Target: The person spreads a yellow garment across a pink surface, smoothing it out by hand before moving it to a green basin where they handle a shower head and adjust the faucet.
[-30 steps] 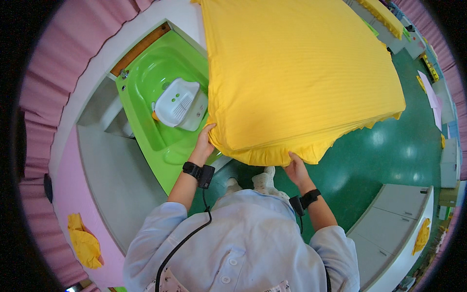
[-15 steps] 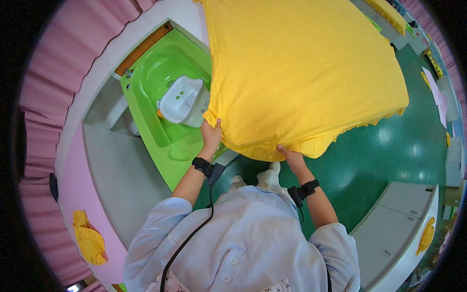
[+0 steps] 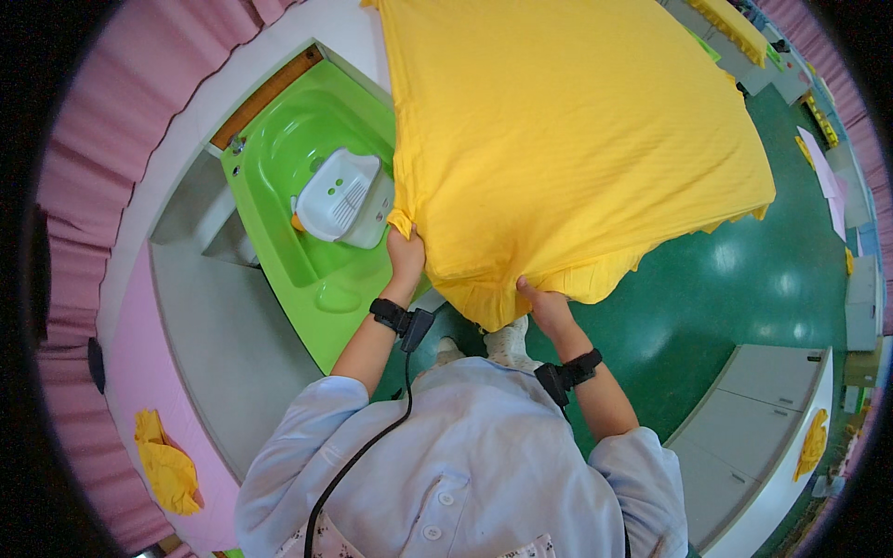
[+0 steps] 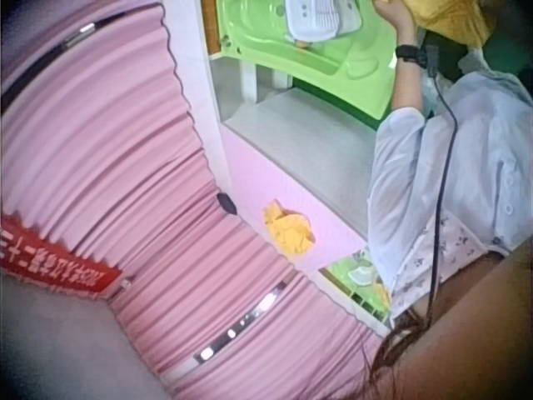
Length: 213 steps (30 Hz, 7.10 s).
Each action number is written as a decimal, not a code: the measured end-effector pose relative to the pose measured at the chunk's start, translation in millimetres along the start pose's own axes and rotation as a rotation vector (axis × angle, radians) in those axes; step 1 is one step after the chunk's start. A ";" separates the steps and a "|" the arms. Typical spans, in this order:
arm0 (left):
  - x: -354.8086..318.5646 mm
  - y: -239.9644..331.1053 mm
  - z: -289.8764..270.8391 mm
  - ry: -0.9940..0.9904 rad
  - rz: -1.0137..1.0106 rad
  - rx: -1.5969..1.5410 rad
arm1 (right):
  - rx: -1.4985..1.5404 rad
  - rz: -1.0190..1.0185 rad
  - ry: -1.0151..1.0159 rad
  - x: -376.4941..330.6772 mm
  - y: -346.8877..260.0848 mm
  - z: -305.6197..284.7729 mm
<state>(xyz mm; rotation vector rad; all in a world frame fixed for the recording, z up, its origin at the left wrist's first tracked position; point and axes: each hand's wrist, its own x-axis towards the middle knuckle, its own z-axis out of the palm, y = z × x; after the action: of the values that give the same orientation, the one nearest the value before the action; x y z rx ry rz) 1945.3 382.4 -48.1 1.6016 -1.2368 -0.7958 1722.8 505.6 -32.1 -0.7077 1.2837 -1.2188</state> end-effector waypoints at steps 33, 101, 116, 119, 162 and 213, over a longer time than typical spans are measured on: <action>7.3 16.3 -24.6 -0.042 0.050 0.115 | 0.424 0.219 -0.046 15.2 0.2 21.9; 129.2 40.7 33.2 -0.525 -0.583 -0.547 | -0.646 0.563 -0.054 -27.7 -79.2 -207.8; 177.4 64.9 72.7 -0.510 -0.744 -1.370 | -0.418 0.295 0.373 64.4 -71.2 -342.6; 191.9 57.0 56.2 -0.357 -0.520 -1.247 | -0.447 0.305 0.374 69.8 -69.7 -339.4; 435.3 22.3 56.0 -0.490 -0.944 -0.783 | -0.433 0.380 0.443 46.7 -81.2 -315.2; 140.4 -11.2 -9.7 -0.917 -0.736 -0.442 | 0.378 0.405 0.451 -2.0 -7.6 -221.0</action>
<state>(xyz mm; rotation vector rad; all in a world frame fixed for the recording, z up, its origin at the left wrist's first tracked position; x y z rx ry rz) 1997.6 251.2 -48.6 1.3140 -0.8893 -2.2741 1510.8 554.4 -71.7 0.1114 1.4159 -1.2662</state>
